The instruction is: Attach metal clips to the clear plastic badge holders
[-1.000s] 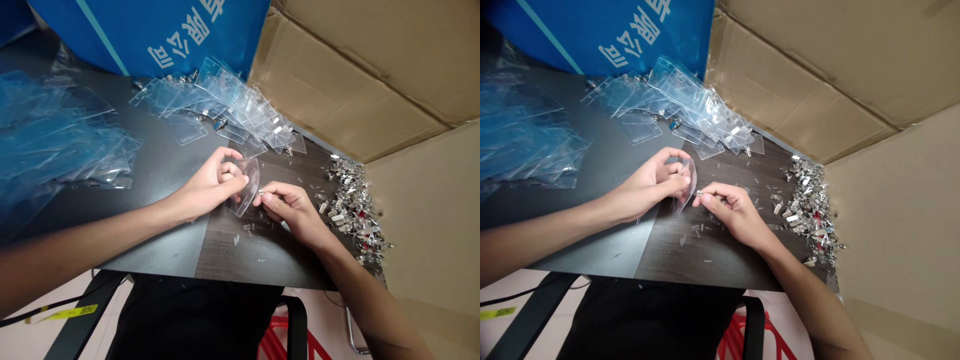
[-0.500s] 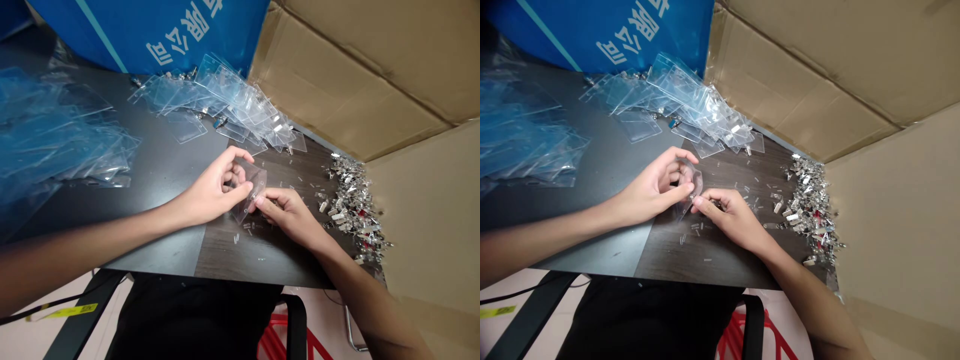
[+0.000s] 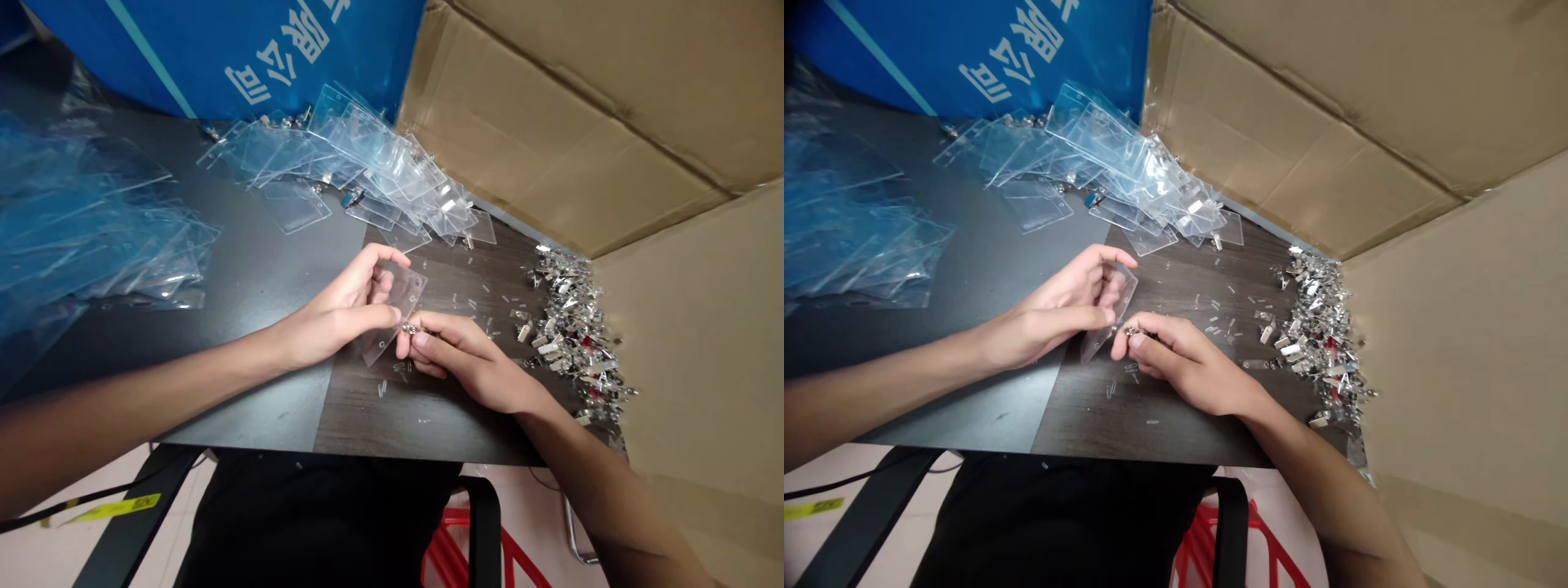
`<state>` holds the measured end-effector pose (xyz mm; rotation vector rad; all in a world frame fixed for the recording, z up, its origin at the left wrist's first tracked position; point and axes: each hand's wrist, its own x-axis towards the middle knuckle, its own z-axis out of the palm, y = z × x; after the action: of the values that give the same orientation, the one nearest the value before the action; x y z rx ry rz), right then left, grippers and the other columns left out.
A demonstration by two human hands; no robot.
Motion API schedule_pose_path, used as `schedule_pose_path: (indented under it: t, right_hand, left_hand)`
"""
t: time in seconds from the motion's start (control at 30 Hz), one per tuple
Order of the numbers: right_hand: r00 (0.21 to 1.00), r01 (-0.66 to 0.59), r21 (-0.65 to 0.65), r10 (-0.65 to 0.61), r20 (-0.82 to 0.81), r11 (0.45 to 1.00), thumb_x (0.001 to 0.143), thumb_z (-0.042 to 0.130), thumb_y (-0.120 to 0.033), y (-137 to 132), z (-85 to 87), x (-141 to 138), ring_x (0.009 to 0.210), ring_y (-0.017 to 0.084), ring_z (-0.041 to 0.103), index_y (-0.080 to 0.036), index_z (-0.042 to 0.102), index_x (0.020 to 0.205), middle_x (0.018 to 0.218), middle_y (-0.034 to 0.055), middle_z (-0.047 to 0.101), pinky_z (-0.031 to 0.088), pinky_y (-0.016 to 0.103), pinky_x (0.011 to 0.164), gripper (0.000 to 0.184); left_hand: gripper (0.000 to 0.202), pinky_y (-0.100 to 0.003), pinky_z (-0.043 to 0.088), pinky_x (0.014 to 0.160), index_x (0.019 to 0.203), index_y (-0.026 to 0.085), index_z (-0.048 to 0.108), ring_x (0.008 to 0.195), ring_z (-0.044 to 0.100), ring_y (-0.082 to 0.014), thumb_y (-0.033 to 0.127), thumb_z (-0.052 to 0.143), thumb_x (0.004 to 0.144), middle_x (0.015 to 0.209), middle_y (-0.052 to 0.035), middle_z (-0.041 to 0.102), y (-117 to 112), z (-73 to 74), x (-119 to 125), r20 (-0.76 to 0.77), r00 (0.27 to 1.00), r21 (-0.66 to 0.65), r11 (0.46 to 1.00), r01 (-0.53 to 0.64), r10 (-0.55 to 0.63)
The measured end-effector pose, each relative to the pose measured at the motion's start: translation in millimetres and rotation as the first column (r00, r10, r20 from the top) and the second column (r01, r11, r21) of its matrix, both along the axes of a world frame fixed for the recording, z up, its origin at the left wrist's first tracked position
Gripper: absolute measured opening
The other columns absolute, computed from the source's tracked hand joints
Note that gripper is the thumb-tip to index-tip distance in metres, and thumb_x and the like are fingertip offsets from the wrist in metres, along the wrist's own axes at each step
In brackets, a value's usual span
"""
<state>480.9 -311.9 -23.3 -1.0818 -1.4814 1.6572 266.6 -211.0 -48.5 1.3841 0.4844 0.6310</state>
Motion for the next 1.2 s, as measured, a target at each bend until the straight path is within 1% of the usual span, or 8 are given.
schedule_pose_path:
  t: [0.17,0.4,0.53,0.7,0.8,0.93,1.07,1.2]
  right_hand:
    - [1.0,-0.007,-0.006,0.007,-0.015,1.0,0.119,0.06,-0.046,-0.1,0.1,0.2,0.068,0.013,0.041,-0.02,0.068,0.103,0.08,-0.0046,0.049,0.033,0.028,0.063,0.032]
    - [0.995,0.008,0.083,-0.016,0.102,0.997,0.119,0.057,-0.049,-2.4,4.5,-1.0,0.071,0.014,0.043,-0.021,0.068,0.105,0.081,-0.0047,0.049,0.037,0.028,0.068,0.033]
    - [0.98,0.024,0.179,-0.058,0.191,0.984,0.114,0.065,-0.051,-1.1,5.5,-2.2,0.081,0.016,0.052,-0.021,0.069,0.101,0.091,-0.001,0.062,0.041,0.029,0.075,0.032]
    - [0.958,0.066,0.237,-0.127,0.256,0.969,0.117,0.058,-0.042,2.1,0.1,-3.4,0.081,0.016,0.056,-0.021,0.07,0.095,0.084,-0.0022,0.063,0.04,0.029,0.078,0.033]
    - [0.949,0.08,0.233,-0.146,0.281,0.969,0.116,0.057,-0.041,2.8,-0.9,-5.8,0.08,0.016,0.056,-0.021,0.07,0.09,0.083,-0.0025,0.063,0.039,0.029,0.078,0.035]
    - [0.921,0.121,0.259,-0.206,0.331,0.958,0.111,0.058,-0.036,7.1,-2.0,-6.4,0.071,0.015,0.049,-0.021,0.063,0.079,0.07,-0.0046,0.053,0.034,0.029,0.07,0.036]
    - [0.906,0.143,0.281,-0.24,0.348,0.949,0.105,0.056,-0.031,16.0,-1.7,-2.9,0.067,0.015,0.046,-0.021,0.058,0.072,0.065,-0.0045,0.051,0.032,0.03,0.069,0.035]
    - [0.911,0.174,0.29,-0.266,0.315,0.941,0.108,0.055,-0.035,19.2,-0.8,-2.4,0.067,0.015,0.045,-0.021,0.057,0.074,0.067,-0.0044,0.049,0.031,0.031,0.067,0.037]
  left_hand:
    - [0.057,-0.035,0.041,0.073,0.141,0.027,0.053,0.083,0.044,-0.0175,0.041,0.083,0.095,0.097,0.0006,0.043,7.2,-1.1,-2.4,-0.031,0.999,0.112,0.993,0.046,-0.042]
    - [0.062,-0.034,0.044,0.076,0.141,0.028,0.048,0.087,0.044,-0.0171,0.034,0.086,0.092,0.104,-0.0007,0.042,1.3,6.2,-0.7,-0.109,0.993,0.183,0.983,-0.024,0.044]
    - [0.063,-0.037,0.048,0.089,0.14,0.029,0.05,0.099,0.05,-0.02,0.031,0.087,0.089,0.113,-0.0034,0.046,-2.4,1.8,1.5,-0.099,0.985,0.265,0.958,-0.11,0.141]
    - [0.062,-0.04,0.045,0.098,0.144,0.031,0.048,0.105,0.052,-0.0211,0.032,0.083,0.094,0.121,-0.005,0.048,-8.8,-1.0,0.1,-0.116,0.973,0.351,0.925,-0.148,0.199]
    - [0.06,-0.038,0.044,0.095,0.144,0.03,0.047,0.104,0.052,-0.0211,0.034,0.082,0.095,0.119,-0.0047,0.05,-11.6,1.8,-4.0,-0.161,0.966,0.327,0.934,-0.142,0.203]
    - [0.054,-0.037,0.046,0.092,0.142,0.03,0.049,0.097,0.053,-0.0208,0.047,0.077,0.099,0.107,-0.0011,0.05,-4.3,5.6,-9.5,-0.189,0.975,0.241,0.968,-0.071,0.119]
    - [0.039,-0.033,0.046,0.081,0.121,0.025,0.061,0.087,0.054,-0.0201,0.061,0.064,0.105,0.095,-0.0003,0.054,15.2,15.1,-14.6,-0.193,0.978,0.236,0.971,-0.037,0.084]
    - [0.041,-0.032,0.048,0.077,0.094,0.021,0.066,0.084,0.06,-0.0205,0.06,0.064,0.105,0.089,-0.0034,0.066,33.4,31.4,-21.2,-0.329,0.941,0.354,0.934,0.049,0.076]
